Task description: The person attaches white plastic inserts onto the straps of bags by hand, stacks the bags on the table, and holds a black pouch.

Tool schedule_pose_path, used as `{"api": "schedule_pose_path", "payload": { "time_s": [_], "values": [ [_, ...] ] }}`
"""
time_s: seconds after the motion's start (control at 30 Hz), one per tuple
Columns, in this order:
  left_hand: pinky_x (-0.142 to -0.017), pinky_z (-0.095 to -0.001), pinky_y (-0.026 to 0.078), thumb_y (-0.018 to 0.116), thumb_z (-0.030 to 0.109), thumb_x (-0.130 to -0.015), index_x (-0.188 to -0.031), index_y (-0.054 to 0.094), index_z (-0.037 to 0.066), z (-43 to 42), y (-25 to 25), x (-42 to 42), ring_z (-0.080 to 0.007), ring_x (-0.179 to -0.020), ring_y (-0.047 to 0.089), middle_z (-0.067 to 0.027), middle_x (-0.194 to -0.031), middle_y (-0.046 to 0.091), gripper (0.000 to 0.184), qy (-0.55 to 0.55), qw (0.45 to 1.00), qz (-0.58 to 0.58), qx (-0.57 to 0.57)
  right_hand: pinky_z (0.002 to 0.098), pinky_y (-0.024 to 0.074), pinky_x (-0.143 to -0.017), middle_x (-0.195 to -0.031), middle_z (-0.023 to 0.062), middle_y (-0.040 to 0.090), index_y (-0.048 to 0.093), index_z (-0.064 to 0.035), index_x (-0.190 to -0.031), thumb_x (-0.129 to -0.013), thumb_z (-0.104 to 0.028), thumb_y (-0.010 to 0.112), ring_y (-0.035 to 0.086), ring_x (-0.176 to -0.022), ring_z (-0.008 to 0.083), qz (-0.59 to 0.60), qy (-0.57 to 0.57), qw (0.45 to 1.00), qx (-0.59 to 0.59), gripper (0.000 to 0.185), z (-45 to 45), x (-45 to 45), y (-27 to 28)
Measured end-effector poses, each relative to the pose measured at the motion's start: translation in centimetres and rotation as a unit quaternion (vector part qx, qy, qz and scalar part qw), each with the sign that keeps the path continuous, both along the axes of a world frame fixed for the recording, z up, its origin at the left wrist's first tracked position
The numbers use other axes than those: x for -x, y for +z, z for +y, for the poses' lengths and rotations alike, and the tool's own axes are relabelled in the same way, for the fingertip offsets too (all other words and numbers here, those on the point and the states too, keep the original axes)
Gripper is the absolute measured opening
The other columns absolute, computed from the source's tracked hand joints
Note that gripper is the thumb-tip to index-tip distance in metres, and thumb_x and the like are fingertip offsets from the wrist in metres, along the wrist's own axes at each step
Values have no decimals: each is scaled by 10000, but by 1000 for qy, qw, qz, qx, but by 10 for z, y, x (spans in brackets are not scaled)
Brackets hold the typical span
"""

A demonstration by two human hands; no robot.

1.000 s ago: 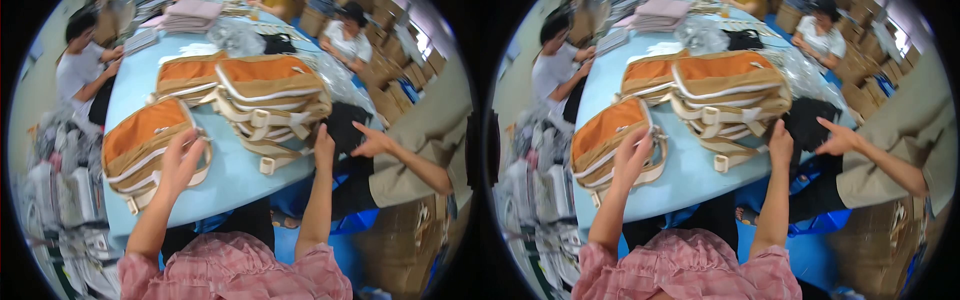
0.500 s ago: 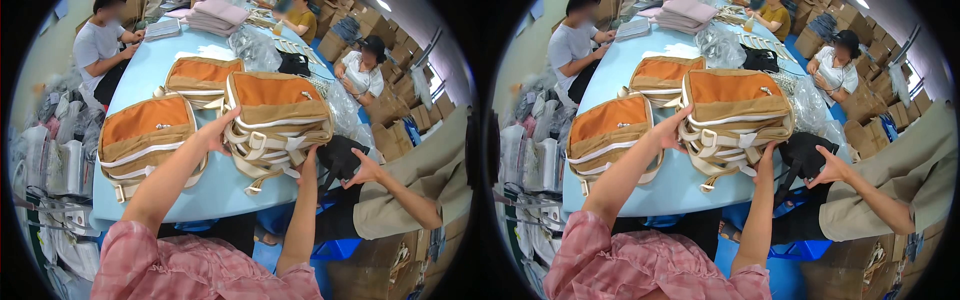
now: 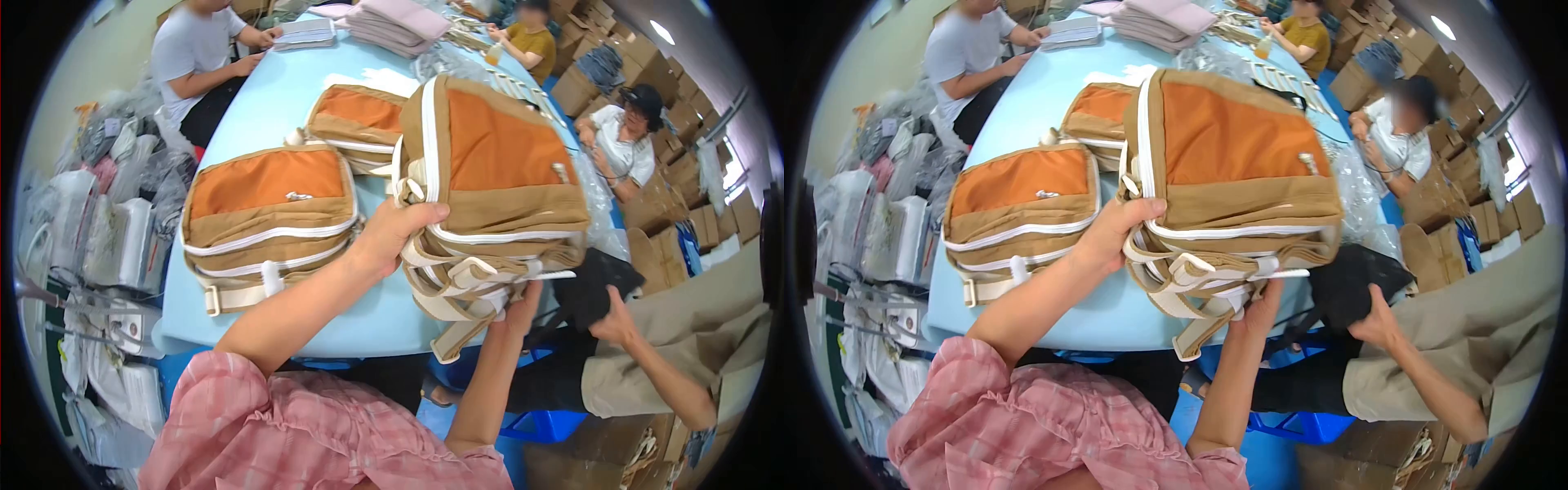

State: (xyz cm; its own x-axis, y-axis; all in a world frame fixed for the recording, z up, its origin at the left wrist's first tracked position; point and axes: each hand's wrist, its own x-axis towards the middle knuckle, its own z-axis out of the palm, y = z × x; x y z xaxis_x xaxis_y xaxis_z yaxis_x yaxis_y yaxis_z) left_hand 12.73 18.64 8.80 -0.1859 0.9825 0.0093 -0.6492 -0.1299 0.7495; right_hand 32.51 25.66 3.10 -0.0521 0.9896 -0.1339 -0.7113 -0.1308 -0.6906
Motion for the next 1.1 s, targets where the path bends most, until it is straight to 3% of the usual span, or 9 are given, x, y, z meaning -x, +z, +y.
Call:
{"api": "schedule_pose_path", "payload": {
  "time_s": [0.2,0.47,0.7,0.77,0.83,0.9,0.93,1.0,1.1],
  "values": [
    [-708,-330,512,678,257,-746,-936,567,61,-45,30,75,-163,-768,588,-47,-839,586,294,112,994,2,7,343,484,-842,-1035,56,575,527,-77,-1120,-890,-296,464,564,-972,190,-28,112,983,-146,323,-21,64,40],
    [-686,-352,539,631,266,-796,-950,557,54,-87,73,269,-216,-765,634,-97,-862,632,272,224,970,83,-39,341,492,-808,-1131,86,509,329,-63,-1248,-760,-190,721,545,-988,190,209,301,928,-69,638,-6,295,53],
    [-754,-392,535,571,347,-830,-1098,551,36,-111,42,464,-252,-861,631,-131,-998,628,412,250,957,143,39,328,441,-848,-1097,112,541,397,22,-1155,-740,-189,730,535,-964,199,177,363,915,-28,572,-21,462,20],
    [-756,-399,534,566,355,-823,-1107,547,28,-103,-2,517,-256,-866,630,-128,-1009,626,434,220,965,132,53,351,525,-630,-990,76,602,536,-6,-1080,-787,-232,668,602,-819,191,62,326,943,5,393,-28,469,10],
    [-762,-381,530,564,350,-825,-1089,558,28,-88,-54,544,-263,-862,630,-133,-1003,630,416,188,972,112,82,347,519,-561,-933,72,606,553,-25,-1070,-793,-284,637,593,-762,180,-142,483,863,35,389,-21,433,26],
    [-818,-400,505,519,374,-845,-1149,536,15,-84,-90,549,-289,-932,612,-159,-1070,612,471,123,988,66,62,347,505,-519,-871,65,608,568,-28,-1060,-794,-311,611,583,-721,173,-315,536,775,-113,390,-6,410,22],
    [-842,-407,493,484,396,-855,-1193,509,3,-82,-102,546,-298,-964,601,-174,-1103,598,520,133,987,74,44,338,489,-465,-771,148,622,574,28,-974,-762,-288,591,598,-590,206,-353,509,758,-203,381,1,388,29],
    [-854,-404,488,466,403,-857,-1208,496,-3,-79,-127,556,-302,-974,597,-181,-1132,582,538,119,990,66,25,377,498,-567,-770,190,628,568,36,-1034,-765,-267,576,615,-625,275,-362,416,761,-341,405,7,331,54],
    [-869,-397,478,458,394,-864,-1194,505,-8,-60,-130,534,-294,-978,595,-169,-1128,588,522,83,995,58,5,392,483,-711,-921,178,622,503,17,-1168,-791,-247,579,611,-799,319,-561,90,742,-356,466,9,261,51]
  ]
}}
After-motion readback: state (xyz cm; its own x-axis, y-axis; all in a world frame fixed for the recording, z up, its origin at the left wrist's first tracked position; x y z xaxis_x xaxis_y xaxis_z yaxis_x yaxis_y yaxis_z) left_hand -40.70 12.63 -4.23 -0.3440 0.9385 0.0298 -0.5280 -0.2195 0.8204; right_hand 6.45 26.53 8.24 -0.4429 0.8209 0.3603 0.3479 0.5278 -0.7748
